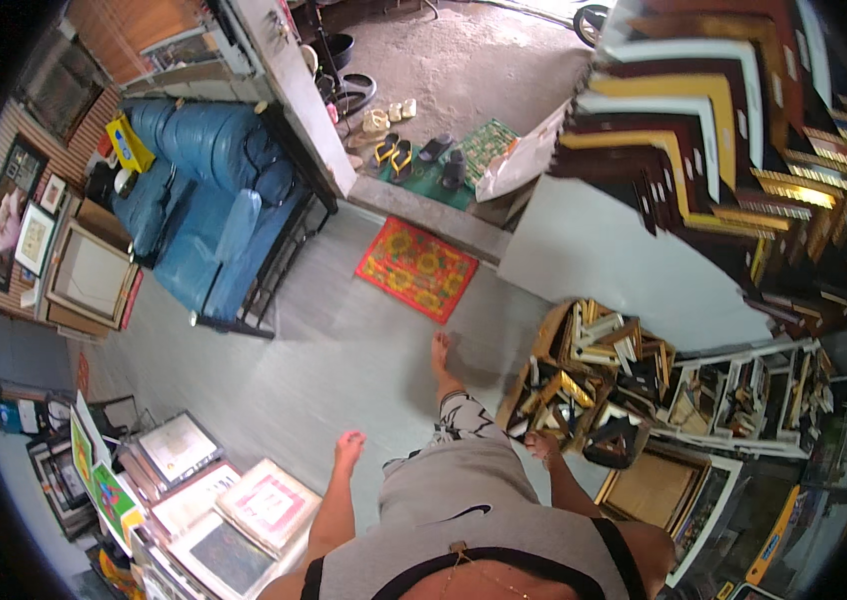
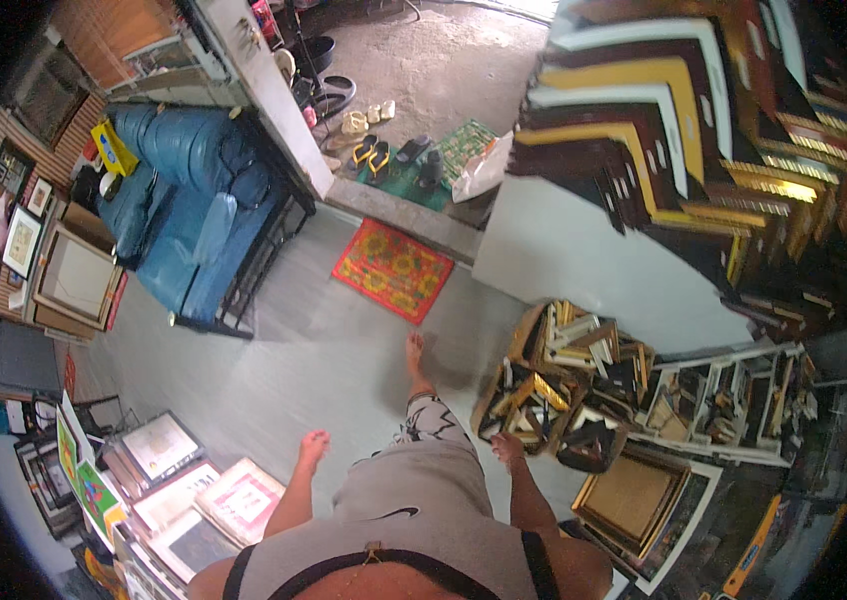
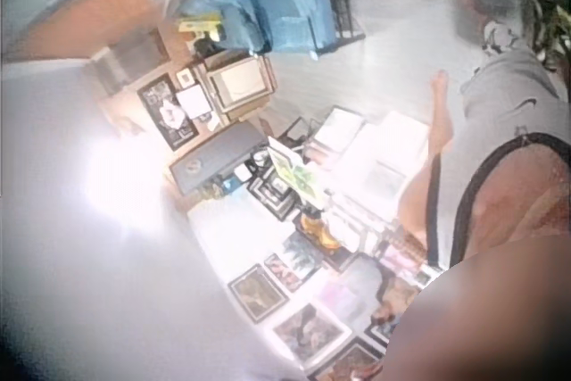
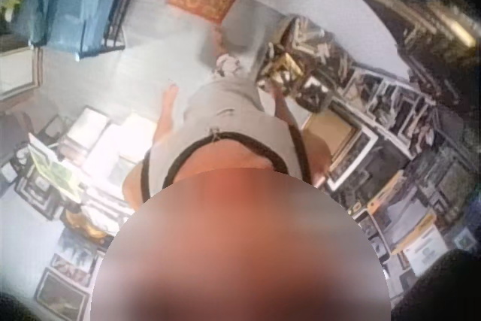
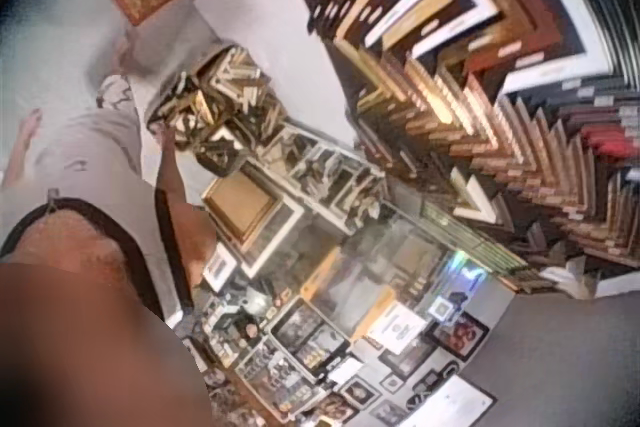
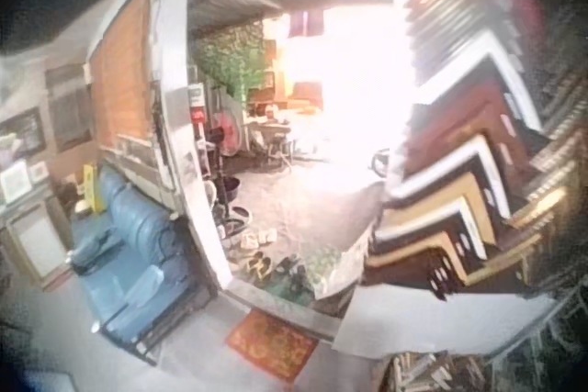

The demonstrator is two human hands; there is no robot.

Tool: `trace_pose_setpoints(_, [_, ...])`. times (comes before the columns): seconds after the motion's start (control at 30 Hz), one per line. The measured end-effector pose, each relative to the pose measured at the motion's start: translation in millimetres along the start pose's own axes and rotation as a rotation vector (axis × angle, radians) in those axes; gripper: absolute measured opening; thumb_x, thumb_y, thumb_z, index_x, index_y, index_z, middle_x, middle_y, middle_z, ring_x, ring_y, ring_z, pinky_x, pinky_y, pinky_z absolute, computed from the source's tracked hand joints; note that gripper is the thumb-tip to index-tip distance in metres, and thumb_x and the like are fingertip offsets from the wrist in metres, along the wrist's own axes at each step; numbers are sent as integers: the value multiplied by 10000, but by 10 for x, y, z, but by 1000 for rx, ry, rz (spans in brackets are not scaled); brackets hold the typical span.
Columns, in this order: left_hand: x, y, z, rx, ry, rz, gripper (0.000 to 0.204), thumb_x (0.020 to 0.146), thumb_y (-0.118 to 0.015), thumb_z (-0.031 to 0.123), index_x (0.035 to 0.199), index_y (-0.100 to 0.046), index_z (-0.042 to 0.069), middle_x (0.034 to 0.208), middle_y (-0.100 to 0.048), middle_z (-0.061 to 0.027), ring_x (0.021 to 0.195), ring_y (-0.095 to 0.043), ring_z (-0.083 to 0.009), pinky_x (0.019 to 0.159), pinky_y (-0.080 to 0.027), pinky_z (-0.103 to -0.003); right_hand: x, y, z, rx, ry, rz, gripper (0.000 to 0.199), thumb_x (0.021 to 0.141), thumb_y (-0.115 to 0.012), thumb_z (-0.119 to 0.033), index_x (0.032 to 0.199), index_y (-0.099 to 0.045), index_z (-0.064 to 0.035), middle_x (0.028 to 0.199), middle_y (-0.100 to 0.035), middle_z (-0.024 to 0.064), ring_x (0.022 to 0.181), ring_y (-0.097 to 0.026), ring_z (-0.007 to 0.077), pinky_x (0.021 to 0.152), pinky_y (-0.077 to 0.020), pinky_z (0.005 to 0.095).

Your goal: The person ties a yellow string to a wooden picture frame, carries the frame into a shop, and then works with another person to attach a black fabric backing to a large frame using a stapler.

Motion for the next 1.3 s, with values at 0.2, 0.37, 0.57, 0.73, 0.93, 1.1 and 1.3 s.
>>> trace_pose_setpoints(0.2, [767,-334,1607,82,176,-175,373,822,-663,309,1135,-619,111,916,-664,-31,733,-601,-144,580,-454,-304,1160,-120,-1309,438,-101,-212,266,862,-533,-284,1006,-593,-68,861,-653,92,627,-613,226,577,-513,362])
trace_pose_setpoints(0.37, [2080,-444,3539,24,26,-143,376,836,-645,305,1145,-611,95,924,-665,-30,753,-610,-154,587,-455,-313,1414,-820,-3991,23,524,40,309,866,-614,-338,1047,-632,-87,933,-654,28,717,-615,172,636,-469,309])
trace_pose_setpoints(0.57, [3322,-692,5852,299,-54,-236,376,829,-664,300,1127,-620,76,901,-675,-40,742,-624,-164,566,-459,-302,1267,-1413,-5733,159,364,208,393,823,-691,-296,1139,-622,-73,936,-670,27,821,-629,147,675,-490,329])
trace_pose_setpoints(0.73, [4270,-966,8105,508,-214,-348,361,785,-723,263,1086,-641,81,872,-673,-56,723,-617,-140,603,-501,-318,1327,-1424,-5715,293,91,405,375,810,-704,-298,1116,-622,-99,930,-680,29,777,-644,153,631,-491,339])
trace_pose_setpoints(0.93, [4784,-605,10333,610,-734,-163,388,753,-739,242,1062,-649,25,992,-682,-137,909,-649,-225,812,-506,-333,925,-1717,-5807,577,-54,497,387,821,-695,-310,1144,-600,-120,902,-680,38,759,-650,162,615,-505,353])
trace_pose_setpoints(1.1, [5126,220,10030,928,-457,68,484,746,-723,333,1110,-621,32,995,-668,-168,954,-637,-305,846,-486,-438,1124,-1800,-5897,652,-134,464,409,807,-701,-304,1149,-597,-105,891,-672,32,733,-643,152,559,-478,310])
trace_pose_setpoints(1.3, [4338,626,9175,68,284,381,571,746,-727,314,1218,-510,78,968,-631,-125,689,-572,-267,616,-472,-430,1035,-1458,-6181,808,-20,593,372,829,-673,-297,1137,-599,-100,903,-667,45,709,-637,158,537,-475,305])
Point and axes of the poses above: each hand's wrist, its own x-axis towards the middle knuckle, its own y-axis out of the back of the hand, z = x × y, the point moved 9 cm from there along x, towards the middle knuckle
